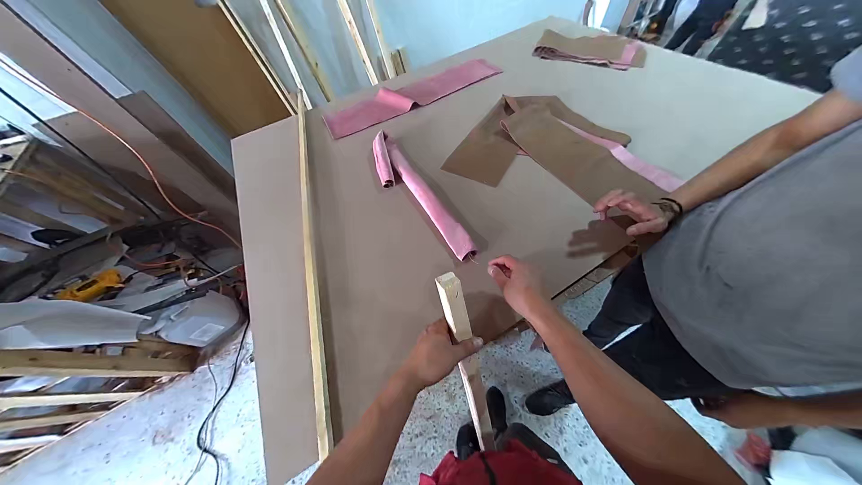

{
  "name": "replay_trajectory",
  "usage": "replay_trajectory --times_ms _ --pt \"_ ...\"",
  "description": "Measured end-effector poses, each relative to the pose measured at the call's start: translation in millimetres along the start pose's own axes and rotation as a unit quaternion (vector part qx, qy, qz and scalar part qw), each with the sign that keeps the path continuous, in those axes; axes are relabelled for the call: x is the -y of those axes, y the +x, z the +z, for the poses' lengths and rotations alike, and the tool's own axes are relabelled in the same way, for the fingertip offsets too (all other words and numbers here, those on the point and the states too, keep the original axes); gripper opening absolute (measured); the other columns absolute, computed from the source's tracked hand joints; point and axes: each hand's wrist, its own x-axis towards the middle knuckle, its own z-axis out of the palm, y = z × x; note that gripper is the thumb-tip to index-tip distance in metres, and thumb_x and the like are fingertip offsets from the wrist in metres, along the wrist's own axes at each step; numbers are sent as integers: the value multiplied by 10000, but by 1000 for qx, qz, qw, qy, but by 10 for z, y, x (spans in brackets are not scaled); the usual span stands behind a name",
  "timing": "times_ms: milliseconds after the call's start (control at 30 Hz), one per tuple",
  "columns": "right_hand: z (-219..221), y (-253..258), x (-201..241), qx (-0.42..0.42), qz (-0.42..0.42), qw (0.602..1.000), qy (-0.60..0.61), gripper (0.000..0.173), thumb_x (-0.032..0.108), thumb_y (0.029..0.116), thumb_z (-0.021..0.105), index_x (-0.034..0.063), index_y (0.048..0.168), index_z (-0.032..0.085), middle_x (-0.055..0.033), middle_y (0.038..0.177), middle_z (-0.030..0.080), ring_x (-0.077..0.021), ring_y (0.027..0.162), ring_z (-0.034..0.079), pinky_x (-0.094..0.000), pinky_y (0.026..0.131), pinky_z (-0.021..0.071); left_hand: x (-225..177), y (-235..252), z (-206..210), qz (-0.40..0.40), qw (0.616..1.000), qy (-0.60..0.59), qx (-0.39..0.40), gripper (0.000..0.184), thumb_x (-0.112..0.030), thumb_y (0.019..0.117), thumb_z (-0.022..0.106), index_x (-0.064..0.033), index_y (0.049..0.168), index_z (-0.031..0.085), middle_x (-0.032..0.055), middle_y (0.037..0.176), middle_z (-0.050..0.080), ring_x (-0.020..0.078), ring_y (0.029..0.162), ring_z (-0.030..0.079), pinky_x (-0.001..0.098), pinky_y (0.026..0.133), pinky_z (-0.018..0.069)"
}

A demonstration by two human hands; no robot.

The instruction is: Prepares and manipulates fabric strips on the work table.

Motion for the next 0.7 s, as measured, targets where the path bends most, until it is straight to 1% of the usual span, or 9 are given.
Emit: replay_trajectory --times_ms 67,167,233,300,433,500,600,667,700 --pt "77 140 27 -6 -15 1000 -12 276 299 1050 580 124 1224 704 -84 1092 732 -231 992 712 -496 905 577 -147 40 -200 20 999 -24 26 549 -409 866 805 -64 1255 630 37 1090 748 124 1033 718 377 981 581" --pt "141 434 11 8 -34 999 -3 402 286 1025 625 83 1371 614 -124 1204 689 -264 990 698 -497 877 584 -270 62 -314 77 991 -47 94 469 -342 883 799 -61 1227 646 24 1075 764 137 1007 732 384 954 597" --pt "212 622 -22 29 -46 998 -37 452 317 1003 655 113 1402 595 -121 1243 670 -268 984 695 -506 869 586 -248 52 -259 148 981 -39 117 458 -322 879 807 -47 1214 658 31 1077 763 144 995 733 400 936 608" --pt "314 758 -69 17 -88 993 -76 339 293 984 679 140 1286 671 -110 1186 686 -263 942 699 -504 827 595 -260 -13 -220 198 973 18 116 484 -355 860 825 -57 1208 669 39 1085 746 140 998 716 413 935 599" --pt "292 876 -140 -32 -156 986 -58 141 212 976 671 145 1064 757 -41 1032 724 -171 883 706 -398 808 609 -388 -101 -247 215 956 129 151 481 -381 871 811 -87 1217 651 78 1039 740 182 944 723 450 862 604" --pt "126 822 -55 -39 -171 984 -9 150 215 991 656 129 1082 739 -33 1002 721 -151 813 695 -385 740 612 -429 -89 -340 226 944 155 181 450 -363 915 764 -94 1256 645 88 1078 736 195 978 720 455 880 596" --pt "-139 688 177 -68 -234 970 24 185 196 1008 589 85 1112 693 -41 927 701 -131 737 670 -353 658 599 -578 -96 -764 229 932 140 243 535 -295 913 755 -119 1393 597 78 1279 689 206 1156 671 482 1007 549" --pt "-283 573 360 -81 -279 956 34 188 213 1012 553 92 1104 663 -9 917 684 -83 755 666 -299 665 603 -714 -142 -1135 234 943 96 218 538 -317 911 720 -121 1398 603 37 1344 670 174 1227 645 454 1070 538" --pt "-333 519 476 -75 -296 951 46 178 217 1009 559 99 1102 655 6 926 677 -65 772 664 -282 681 605 -770 -151 -1301 246 950 94 166 458 -291 950 665 -95 1362 620 42 1319 684 176 1202 664 444 1053 556"
